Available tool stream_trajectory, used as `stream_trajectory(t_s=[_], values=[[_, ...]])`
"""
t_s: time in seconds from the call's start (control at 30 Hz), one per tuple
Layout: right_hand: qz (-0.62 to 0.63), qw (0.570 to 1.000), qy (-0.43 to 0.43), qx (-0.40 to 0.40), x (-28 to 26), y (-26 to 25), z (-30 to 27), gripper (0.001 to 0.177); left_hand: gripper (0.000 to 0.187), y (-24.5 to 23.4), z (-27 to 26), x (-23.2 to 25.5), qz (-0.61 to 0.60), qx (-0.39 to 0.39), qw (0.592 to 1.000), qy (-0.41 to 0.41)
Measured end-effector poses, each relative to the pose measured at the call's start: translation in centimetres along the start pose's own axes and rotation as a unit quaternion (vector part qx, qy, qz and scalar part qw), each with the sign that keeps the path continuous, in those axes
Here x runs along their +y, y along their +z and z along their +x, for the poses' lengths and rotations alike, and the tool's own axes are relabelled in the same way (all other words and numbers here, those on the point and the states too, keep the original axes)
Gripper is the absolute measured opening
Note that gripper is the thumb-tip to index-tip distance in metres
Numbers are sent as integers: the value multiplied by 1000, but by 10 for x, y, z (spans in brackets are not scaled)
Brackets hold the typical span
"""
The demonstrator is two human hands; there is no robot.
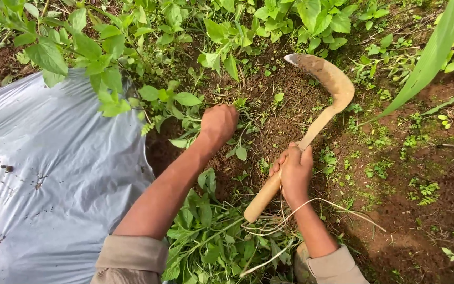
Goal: The person uses a sickle to cut weeds growing along the edge of a plastic ground cover in a garden. They gather the cut weeds by hand and move them aside, continuing the weeding process along the row.
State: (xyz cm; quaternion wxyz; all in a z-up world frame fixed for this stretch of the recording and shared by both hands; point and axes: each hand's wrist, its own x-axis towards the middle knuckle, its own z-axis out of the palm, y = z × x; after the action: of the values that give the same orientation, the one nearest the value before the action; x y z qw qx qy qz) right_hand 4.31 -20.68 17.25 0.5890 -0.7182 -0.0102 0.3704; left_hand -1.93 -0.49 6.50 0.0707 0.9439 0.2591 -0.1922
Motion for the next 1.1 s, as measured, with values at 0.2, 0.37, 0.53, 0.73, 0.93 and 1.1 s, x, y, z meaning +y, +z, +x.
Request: stream_trajectory(t_s=[0.2, 0.37, 0.53, 0.73, 0.93, 1.1], values=[[-42, 985, 137, -92, 31, -12, -18, 24, 32, 9, -7, 1, -20, -41, 999, -16], [12, 1000, 21, 5, 3, -5, -4, 14, 32, 15, -6, -4, 3, -7, 1000, -11], [-89, 981, 133, -114, 25, -48, 0, 30, 35, -1, -18, -11, -12, -26, 1000, 2], [-108, 983, 102, -111, 1, -50, 5, 31, 34, -15, -32, -12, -62, -36, 997, 13], [-68, 994, 25, -77, -4, -18, 32, 22, 36, -18, -39, -18, -93, -49, 994, 16], [-185, 954, 120, -202, 16, -33, 39, 33, 37, 20, -16, -24, -164, -102, 981, -7]])
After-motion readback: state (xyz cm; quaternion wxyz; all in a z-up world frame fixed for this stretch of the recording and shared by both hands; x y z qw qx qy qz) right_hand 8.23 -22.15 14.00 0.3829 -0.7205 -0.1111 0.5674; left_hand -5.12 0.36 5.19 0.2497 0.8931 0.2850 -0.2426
